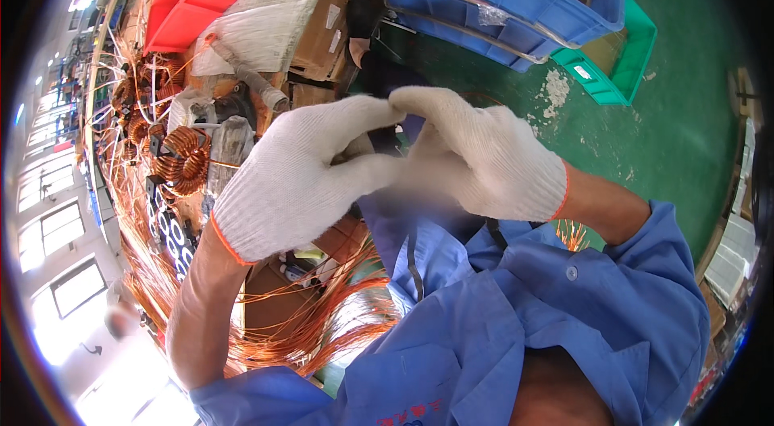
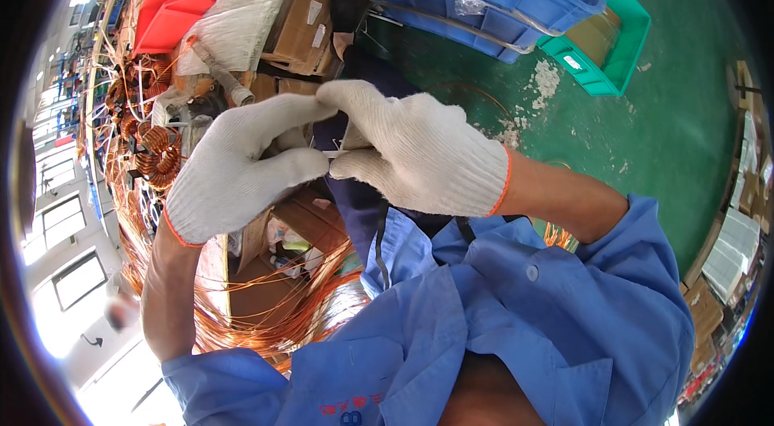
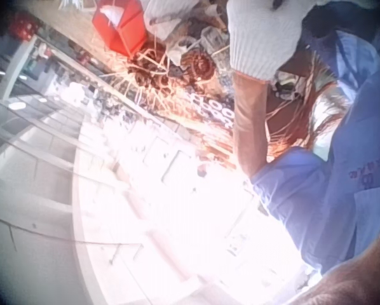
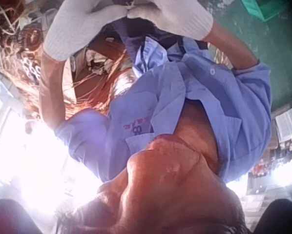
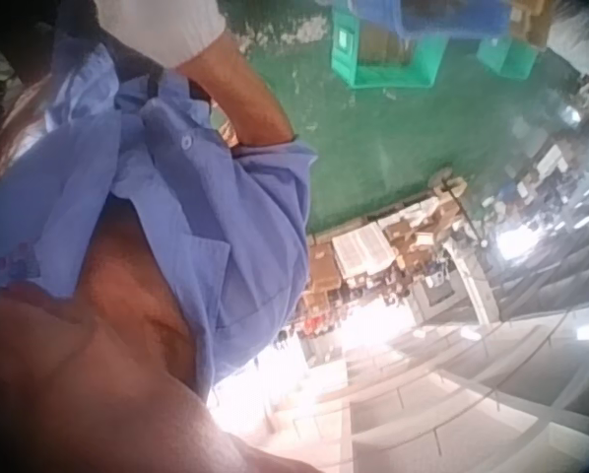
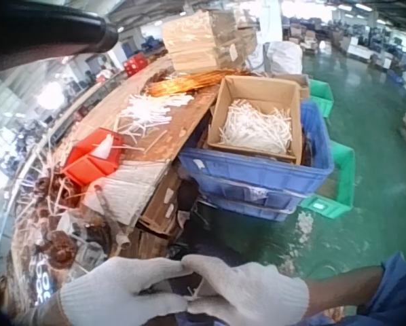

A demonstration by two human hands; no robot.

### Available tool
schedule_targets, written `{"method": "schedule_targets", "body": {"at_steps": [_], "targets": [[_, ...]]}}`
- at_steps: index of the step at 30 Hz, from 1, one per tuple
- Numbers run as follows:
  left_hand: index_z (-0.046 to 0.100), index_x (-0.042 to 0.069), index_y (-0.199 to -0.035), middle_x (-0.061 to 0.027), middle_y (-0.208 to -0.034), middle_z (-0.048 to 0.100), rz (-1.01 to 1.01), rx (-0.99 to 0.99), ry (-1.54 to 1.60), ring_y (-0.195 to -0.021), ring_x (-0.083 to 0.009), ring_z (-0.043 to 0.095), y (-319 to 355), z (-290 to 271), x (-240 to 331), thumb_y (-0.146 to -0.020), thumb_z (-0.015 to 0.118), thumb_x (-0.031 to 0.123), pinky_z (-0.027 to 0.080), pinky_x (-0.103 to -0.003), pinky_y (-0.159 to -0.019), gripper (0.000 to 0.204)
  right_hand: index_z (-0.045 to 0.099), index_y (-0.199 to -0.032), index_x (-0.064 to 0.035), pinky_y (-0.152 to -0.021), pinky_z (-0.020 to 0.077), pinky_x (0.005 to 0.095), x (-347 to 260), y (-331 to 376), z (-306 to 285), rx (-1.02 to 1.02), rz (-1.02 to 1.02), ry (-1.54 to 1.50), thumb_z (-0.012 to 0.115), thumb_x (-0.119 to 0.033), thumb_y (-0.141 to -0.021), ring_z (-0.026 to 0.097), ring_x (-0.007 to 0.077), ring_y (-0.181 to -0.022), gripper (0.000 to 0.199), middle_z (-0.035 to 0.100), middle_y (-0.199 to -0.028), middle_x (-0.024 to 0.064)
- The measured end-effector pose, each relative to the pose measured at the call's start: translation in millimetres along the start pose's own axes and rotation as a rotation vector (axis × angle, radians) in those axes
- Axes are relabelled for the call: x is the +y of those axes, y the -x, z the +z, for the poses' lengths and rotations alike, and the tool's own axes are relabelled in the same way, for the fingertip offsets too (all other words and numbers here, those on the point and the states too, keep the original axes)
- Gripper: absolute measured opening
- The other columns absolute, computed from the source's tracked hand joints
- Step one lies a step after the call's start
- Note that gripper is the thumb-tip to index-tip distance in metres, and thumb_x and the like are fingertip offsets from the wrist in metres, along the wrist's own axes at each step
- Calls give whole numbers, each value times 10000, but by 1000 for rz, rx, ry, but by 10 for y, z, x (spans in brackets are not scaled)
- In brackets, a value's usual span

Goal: Manually winding copper wire into stator cores and securing them with tools on a factory workbench.

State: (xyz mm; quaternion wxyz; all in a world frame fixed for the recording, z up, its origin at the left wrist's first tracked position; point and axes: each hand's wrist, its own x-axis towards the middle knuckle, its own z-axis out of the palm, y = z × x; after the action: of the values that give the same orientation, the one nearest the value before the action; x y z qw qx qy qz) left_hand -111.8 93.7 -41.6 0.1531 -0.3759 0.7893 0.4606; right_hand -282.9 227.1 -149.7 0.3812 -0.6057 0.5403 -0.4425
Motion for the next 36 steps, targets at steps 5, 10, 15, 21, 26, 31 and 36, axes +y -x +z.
{"method": "schedule_targets", "body": {"at_steps": [5,10,15,21,26,31,36], "targets": [[670,-16,-1354,-121,-932,743,125,79,-80,-835,-160,706,17,1,-208,-897,781,144,549,-344,-769,496,495,-1399,-23,-699,590,471,-2,-141,60,46,-55,19,764,-193,-962,767,394,-850,541,786,-940,170],[718,10,-1263,-158,-955,720,158,132,-447,-876,-278,730,411,-312,-435,-874,765,79,562,-367,-800,398,624,-1299,-82,-683,582,446,61,-140,38,0,-95,37,750,-201,-970,757,378,-831,371,775,-915,151],[743,7,-1192,-153,-911,696,201,220,-360,-816,-287,699,425,-181,-398,-877,770,75,548,-394,-755,323,734,-1118,-77,-738,586,409,76,-149,60,-41,-142,68,742,-137,-950,754,351,-862,179,765,-948,154],[755,3,-1101,-152,-910,704,412,293,-345,-805,-333,700,140,219,-408,-895,761,71,551,-403,-739,216,748,-1085,-70,-712,573,383,59,-98,83,-50,-78,-66,721,-165,-981,742,320,-807,143,750,-904,156],[764,-7,-1037,-144,-905,705,318,263,-219,-789,-275,703,93,230,-311,-926,723,59,545,-368,-729,135,740,-1114,-36,-736,574,338,108,-23,45,-125,64,-303,718,-138,-989,732,205,-789,162,765,-896,114],[783,-15,-1030,-116,-895,705,220,202,-153,-788,-194,683,101,192,-211,-933,709,77,523,-328,-725,153,729,-1119,3,-757,563,299,79,3,-4,-149,126,-354,695,-88,-1006,695,135,-804,149,753,-879,77],[791,-11,-1033,-108,-884,701,185,186,-141,-792,-174,670,109,185,-168,-931,710,86,517,-323,-732,163,726,-1100,25,-733,546,288,126,4,31,-161,148,-526,695,-66,-1002,656,113,-786,137,737,-870,61]]}}
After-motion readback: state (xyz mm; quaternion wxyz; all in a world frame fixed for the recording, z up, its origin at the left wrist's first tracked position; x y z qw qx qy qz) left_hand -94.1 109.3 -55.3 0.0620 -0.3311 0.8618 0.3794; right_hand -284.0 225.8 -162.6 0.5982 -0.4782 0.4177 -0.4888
